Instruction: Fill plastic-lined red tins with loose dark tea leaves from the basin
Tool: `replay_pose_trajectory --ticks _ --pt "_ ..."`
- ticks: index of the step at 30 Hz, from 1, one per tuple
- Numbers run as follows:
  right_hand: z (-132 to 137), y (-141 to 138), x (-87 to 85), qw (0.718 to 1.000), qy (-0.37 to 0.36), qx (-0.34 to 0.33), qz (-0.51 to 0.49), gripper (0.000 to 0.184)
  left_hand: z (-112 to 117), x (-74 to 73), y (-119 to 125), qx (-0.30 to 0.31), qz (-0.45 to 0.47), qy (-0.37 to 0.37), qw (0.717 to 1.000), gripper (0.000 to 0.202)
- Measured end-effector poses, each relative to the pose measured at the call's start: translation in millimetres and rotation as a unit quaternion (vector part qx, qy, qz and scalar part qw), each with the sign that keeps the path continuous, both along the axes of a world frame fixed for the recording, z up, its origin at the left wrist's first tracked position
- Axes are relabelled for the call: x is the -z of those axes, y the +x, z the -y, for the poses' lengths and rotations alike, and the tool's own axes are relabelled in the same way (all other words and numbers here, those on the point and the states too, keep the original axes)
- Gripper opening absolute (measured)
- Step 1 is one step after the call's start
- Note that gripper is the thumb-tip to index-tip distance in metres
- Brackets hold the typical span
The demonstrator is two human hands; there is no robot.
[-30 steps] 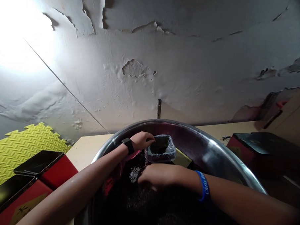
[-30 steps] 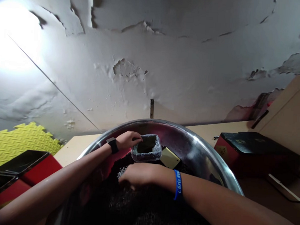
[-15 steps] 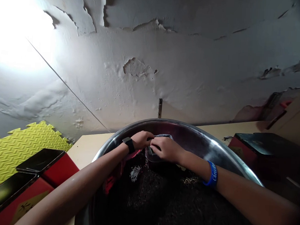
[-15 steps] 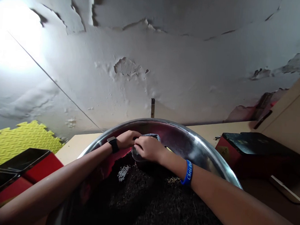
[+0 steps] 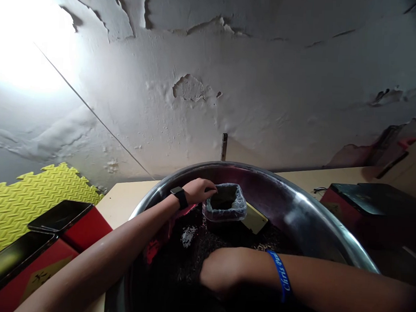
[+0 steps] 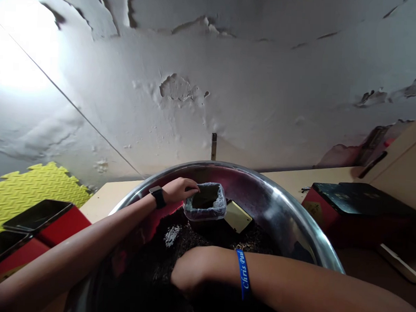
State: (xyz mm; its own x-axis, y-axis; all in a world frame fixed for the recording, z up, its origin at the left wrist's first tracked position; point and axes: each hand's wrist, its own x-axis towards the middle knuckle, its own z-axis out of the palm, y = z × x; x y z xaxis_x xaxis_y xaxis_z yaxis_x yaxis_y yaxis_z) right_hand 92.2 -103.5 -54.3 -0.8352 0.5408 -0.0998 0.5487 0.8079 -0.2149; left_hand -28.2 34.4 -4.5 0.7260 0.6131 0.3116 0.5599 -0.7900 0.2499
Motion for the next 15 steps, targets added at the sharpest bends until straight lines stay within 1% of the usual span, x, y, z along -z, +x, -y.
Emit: replay_pose_trajectory --ticks 1,2,3,5,7,9,11,13,15 --pt "-0.6 0.8 -11.5 0.997 0.032 -0.059 0.050 0.023 -0.2 0.2 0.1 0.000 0.000 -0.001 1.000 0.024" --pt "-2.7 2.5 -24.0 0.992 0.051 -0.087 0.071 0.019 -0.3 0.3 0.2 0.000 0.000 -0.002 1.000 0.024" --pt "-6.3 5.1 -36.5 0.991 0.071 -0.092 0.066 0.016 -0.4 0.4 0.3 0.000 0.002 -0.002 1.000 0.024" --pt "-17.9 12.5 -58.1 0.992 0.111 -0.053 0.023 0.018 -0.1 0.0 0.4 -0.003 0.008 -0.002 1.000 0.024" --pt "-33.9 22.3 -71.3 0.988 0.154 0.008 -0.004 0.024 0.8 -1.0 0.5 -0.002 0.007 -0.008 1.000 0.024" --pt "-51.7 33.7 -74.7 0.977 0.202 0.069 -0.023 0.027 1.7 -2.2 0.6 0.001 0.001 -0.015 1.000 0.024" --pt "-67.8 45.0 -71.1 0.965 0.232 0.120 -0.031 0.027 2.4 -3.1 0.6 0.001 -0.003 -0.015 1.000 0.023" --pt "-78.0 53.5 -66.3 0.960 0.231 0.155 -0.025 0.025 2.8 -3.7 0.6 0.003 -0.003 -0.008 1.000 0.024" --pt "-79.3 56.4 -66.1 0.957 0.234 0.166 -0.035 0.025 3.3 -4.4 0.4 0.004 -0.006 0.001 1.000 0.025"
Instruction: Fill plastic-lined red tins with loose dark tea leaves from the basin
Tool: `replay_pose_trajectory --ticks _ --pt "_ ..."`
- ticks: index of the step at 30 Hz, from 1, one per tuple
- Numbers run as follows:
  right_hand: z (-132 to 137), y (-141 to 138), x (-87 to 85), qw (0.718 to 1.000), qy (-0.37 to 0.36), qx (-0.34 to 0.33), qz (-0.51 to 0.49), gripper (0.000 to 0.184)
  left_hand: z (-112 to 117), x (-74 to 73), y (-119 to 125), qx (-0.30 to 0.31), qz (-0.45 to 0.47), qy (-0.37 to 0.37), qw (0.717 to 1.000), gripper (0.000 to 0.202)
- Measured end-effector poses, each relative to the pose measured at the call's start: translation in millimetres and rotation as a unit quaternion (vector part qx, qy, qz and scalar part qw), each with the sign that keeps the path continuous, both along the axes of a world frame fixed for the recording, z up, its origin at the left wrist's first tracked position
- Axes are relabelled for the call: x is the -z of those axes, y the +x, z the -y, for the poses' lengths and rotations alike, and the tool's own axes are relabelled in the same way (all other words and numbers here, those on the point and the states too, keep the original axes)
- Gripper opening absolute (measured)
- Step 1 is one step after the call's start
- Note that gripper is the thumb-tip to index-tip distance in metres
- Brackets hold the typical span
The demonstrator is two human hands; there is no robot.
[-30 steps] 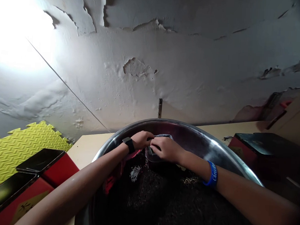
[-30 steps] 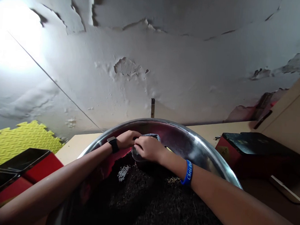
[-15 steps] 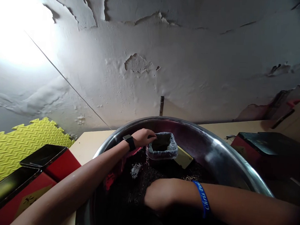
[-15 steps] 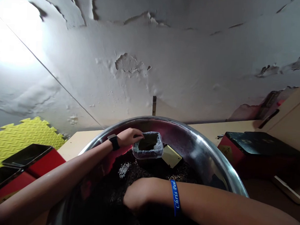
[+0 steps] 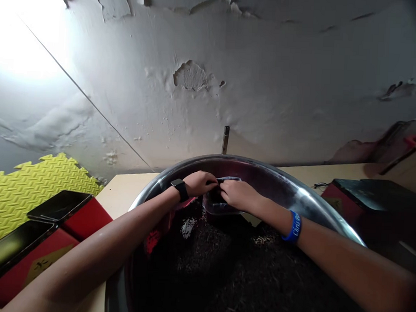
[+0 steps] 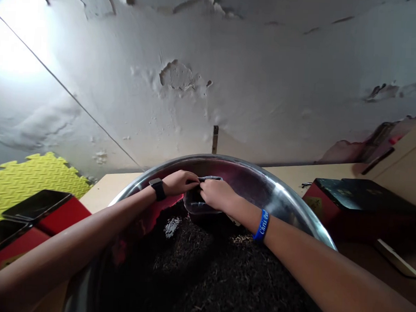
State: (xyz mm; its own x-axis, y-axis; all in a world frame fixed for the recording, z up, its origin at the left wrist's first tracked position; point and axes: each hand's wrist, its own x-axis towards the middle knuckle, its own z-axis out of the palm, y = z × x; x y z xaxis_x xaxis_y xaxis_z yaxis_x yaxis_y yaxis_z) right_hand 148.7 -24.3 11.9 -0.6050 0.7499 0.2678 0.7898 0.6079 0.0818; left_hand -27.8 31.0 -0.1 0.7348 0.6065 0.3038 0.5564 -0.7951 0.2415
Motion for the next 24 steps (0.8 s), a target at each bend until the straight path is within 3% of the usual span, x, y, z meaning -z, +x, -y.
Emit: replay_pose_trajectory --ticks 3,6,9,13,15,18,24 --pt "14.3 -7.8 -7.1 0.995 0.025 -0.046 -0.083 0.027 0.7 -1.1 -0.5 -0.002 -0.015 0.005 1.000 0.023" --pt "36.2 -23.6 -0.3 0.983 -0.034 -0.142 -0.112 0.028 -0.2 -0.1 -0.7 0.007 -0.011 0.003 1.000 0.024" --pt "52.9 -37.0 38.7 0.970 -0.103 -0.222 0.008 0.024 -3.0 2.8 -0.1 0.002 0.007 0.008 1.000 0.026" --pt "64.0 -48.7 102.8 0.967 -0.177 -0.159 0.095 0.033 -4.6 4.4 0.4 0.006 0.002 0.010 1.000 0.025" --pt "67.3 -54.3 115.7 0.962 -0.199 -0.153 0.105 0.033 -4.0 4.1 0.2 0.009 0.003 0.014 1.000 0.025" --pt "70.3 -62.5 102.7 0.961 -0.190 -0.176 0.093 0.039 -3.2 4.1 -0.2 0.010 0.004 0.016 1.000 0.025" --pt "56.9 -64.2 29.9 0.985 -0.072 -0.154 0.024 0.040 -1.7 3.0 -0.3 0.002 0.002 0.011 1.000 0.026"
